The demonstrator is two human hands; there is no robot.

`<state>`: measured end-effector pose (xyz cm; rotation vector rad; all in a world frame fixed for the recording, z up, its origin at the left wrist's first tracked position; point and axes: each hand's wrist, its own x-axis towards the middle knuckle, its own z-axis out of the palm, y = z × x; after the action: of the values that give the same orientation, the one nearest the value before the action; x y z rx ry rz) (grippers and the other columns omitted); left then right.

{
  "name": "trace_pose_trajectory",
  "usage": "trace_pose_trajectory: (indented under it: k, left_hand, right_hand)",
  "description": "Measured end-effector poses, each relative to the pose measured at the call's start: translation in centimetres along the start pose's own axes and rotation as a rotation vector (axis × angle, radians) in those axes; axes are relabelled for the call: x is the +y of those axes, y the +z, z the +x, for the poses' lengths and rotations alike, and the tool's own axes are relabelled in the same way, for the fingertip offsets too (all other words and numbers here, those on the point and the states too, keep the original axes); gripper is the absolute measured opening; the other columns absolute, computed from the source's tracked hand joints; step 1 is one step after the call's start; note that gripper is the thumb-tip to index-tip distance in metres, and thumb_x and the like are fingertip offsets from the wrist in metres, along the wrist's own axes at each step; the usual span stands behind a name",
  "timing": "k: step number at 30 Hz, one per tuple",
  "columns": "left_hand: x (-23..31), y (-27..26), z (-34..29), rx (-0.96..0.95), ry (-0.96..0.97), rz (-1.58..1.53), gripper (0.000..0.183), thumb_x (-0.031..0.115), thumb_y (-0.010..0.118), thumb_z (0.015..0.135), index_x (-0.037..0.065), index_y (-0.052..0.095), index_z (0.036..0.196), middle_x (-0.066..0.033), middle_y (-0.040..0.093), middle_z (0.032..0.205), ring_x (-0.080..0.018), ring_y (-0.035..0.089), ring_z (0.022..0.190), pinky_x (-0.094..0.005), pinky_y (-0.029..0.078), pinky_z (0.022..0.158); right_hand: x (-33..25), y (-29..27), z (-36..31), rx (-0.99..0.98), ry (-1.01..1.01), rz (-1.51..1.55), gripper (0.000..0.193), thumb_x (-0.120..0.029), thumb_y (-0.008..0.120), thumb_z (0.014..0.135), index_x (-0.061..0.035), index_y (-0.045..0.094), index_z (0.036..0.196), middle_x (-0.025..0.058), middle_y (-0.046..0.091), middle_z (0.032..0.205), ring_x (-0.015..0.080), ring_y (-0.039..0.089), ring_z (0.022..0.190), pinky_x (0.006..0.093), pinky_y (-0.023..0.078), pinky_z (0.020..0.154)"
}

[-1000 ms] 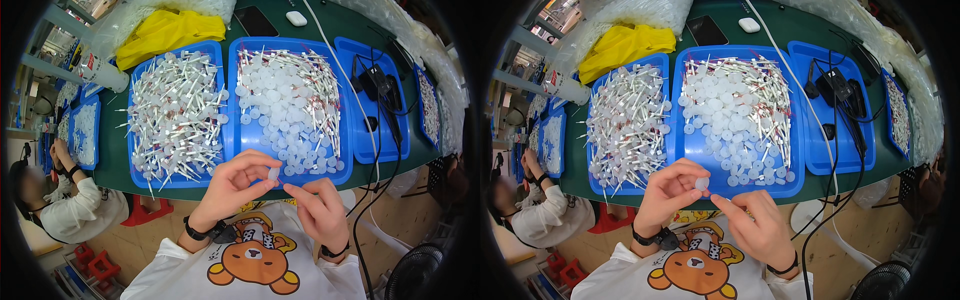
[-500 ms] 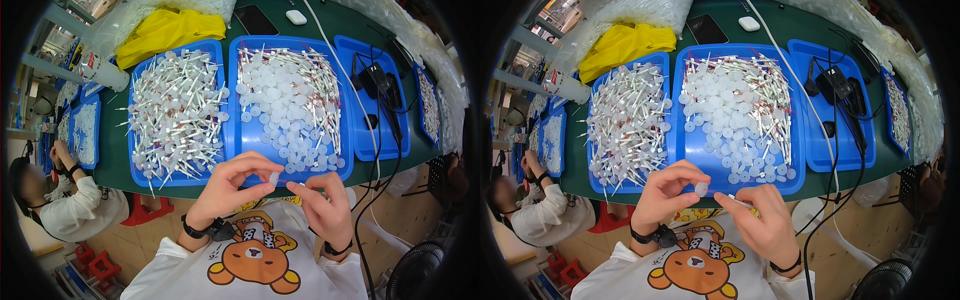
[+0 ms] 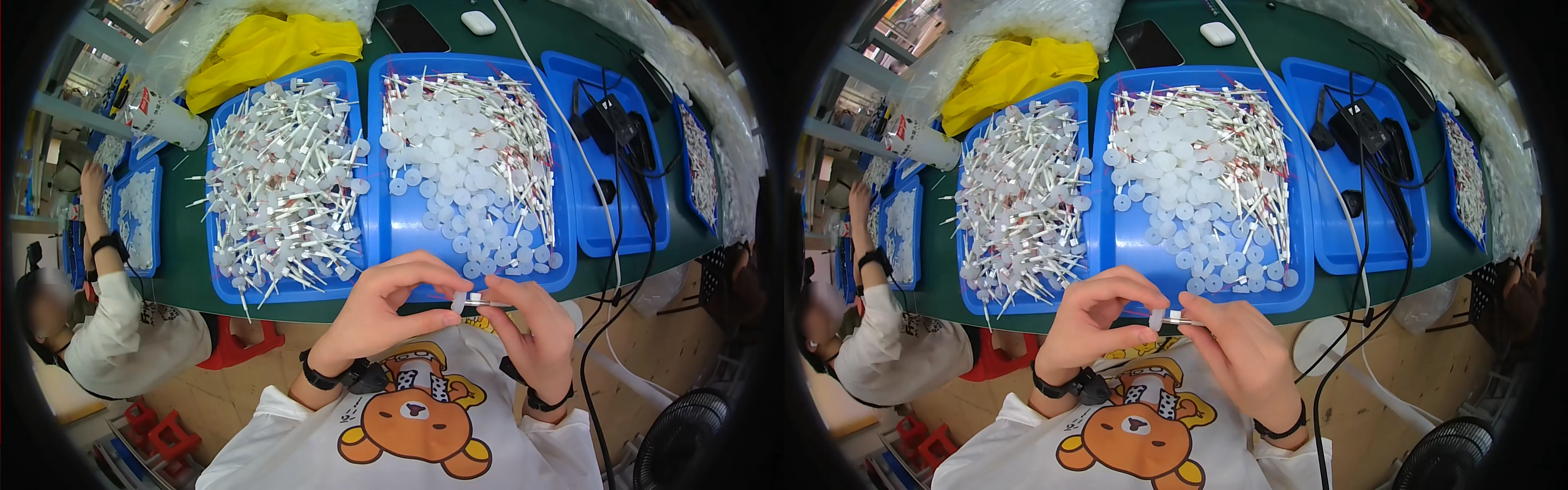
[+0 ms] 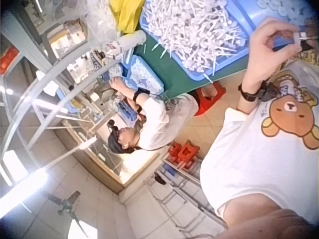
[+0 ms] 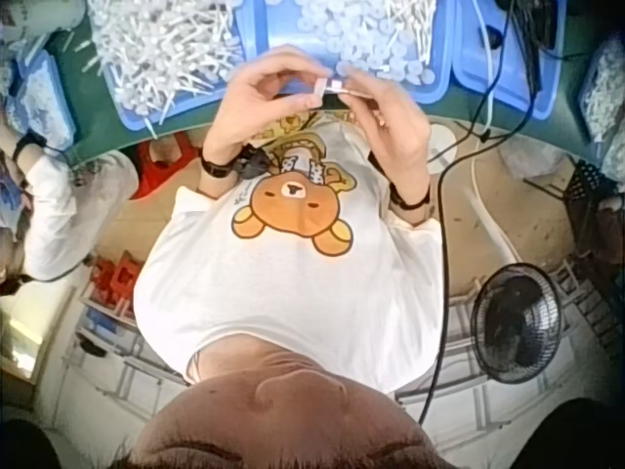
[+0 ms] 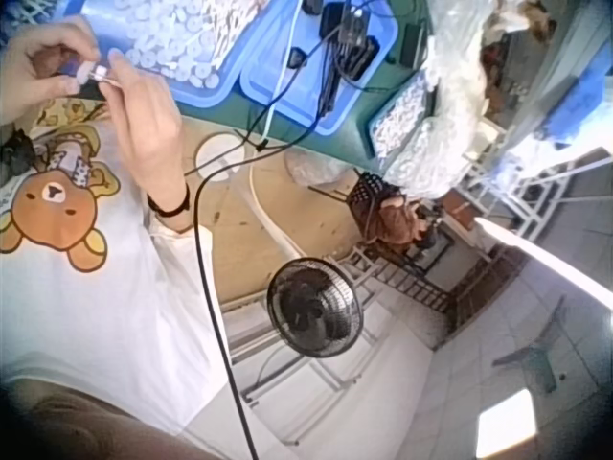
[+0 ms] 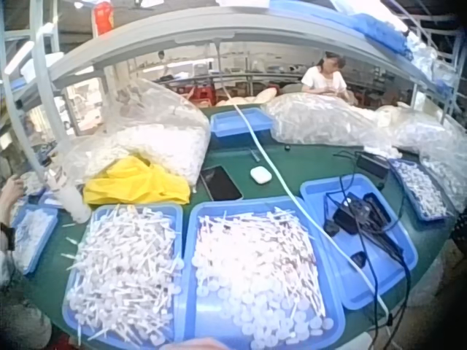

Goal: The person repeatedly picks small white circular discs and thin white sticks from blue trays and joins them by hand, placing the assembled units back into the trays. The workspace includes multiple trays of parts and a coworker visible in the background.

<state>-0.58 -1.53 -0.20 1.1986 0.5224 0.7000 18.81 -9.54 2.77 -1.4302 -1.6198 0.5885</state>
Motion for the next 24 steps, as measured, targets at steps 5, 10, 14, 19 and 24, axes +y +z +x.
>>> trace_pose_trajectory:
  k: [5,10,14,19,24]
  left_hand:
    - [0.2,-0.2,-0.2,0.026,0.006,0.030,0.032,-0.004,0.078,0.080,0.000,0.072,0.111,-0.0105,0.069,0.111,-0.0188,0.063,0.102,-0.0316,0.050,0.090]
    - [0.6,-0.5,-0.5,0.063,0.051,0.280,0.030,-0.004,0.080,0.076,0.002,0.076,0.104,-0.0105,0.073,0.103,-0.0213,0.068,0.094,-0.0325,0.054,0.082]
    - [1.1,-0.2,-0.8,0.087,0.110,0.369,0.031,-0.007,0.081,0.071,0.000,0.077,0.101,-0.0114,0.073,0.096,-0.0231,0.070,0.089,-0.0326,0.057,0.078]
    - [1.4,-0.8,-1.1,0.044,0.231,0.458,0.030,-0.002,0.082,0.071,-0.001,0.077,0.100,-0.0116,0.072,0.096,-0.0237,0.070,0.085,-0.0327,0.057,0.076]
    - [1.9,-0.8,-1.5,0.008,0.271,0.530,0.029,0.001,0.083,0.071,-0.001,0.077,0.099,-0.0118,0.072,0.095,-0.0244,0.070,0.085,-0.0333,0.057,0.075]
  right_hand:
    - [0.8,-0.6,0.4,-0.130,-0.119,-0.126,0.026,-0.003,0.077,0.079,0.0022,0.067,0.102,0.0097,0.064,0.085,0.0258,0.060,0.069,0.0349,0.047,0.061]
    - [0.5,-0.6,0.9,-0.189,-0.203,-0.223,0.020,-0.005,0.076,0.079,0.0021,0.065,0.094,0.0080,0.056,0.076,0.0246,0.056,0.064,0.0341,0.044,0.057]
    - [0.2,-0.6,0.9,-0.240,-0.208,-0.199,0.017,-0.004,0.075,0.081,0.0020,0.065,0.093,0.0078,0.053,0.075,0.0236,0.055,0.061,0.0331,0.043,0.054]
    - [-0.4,-0.5,1.0,-0.282,-0.073,-0.007,0.011,-0.003,0.072,0.086,0.0024,0.065,0.093,0.0087,0.052,0.072,0.0250,0.054,0.057,0.0328,0.041,0.051]
    - [-0.8,-0.7,1.2,-0.388,0.133,0.236,0.007,-0.003,0.068,0.090,0.0015,0.067,0.095,0.0093,0.057,0.072,0.0210,0.053,0.056,0.0318,0.040,0.051]
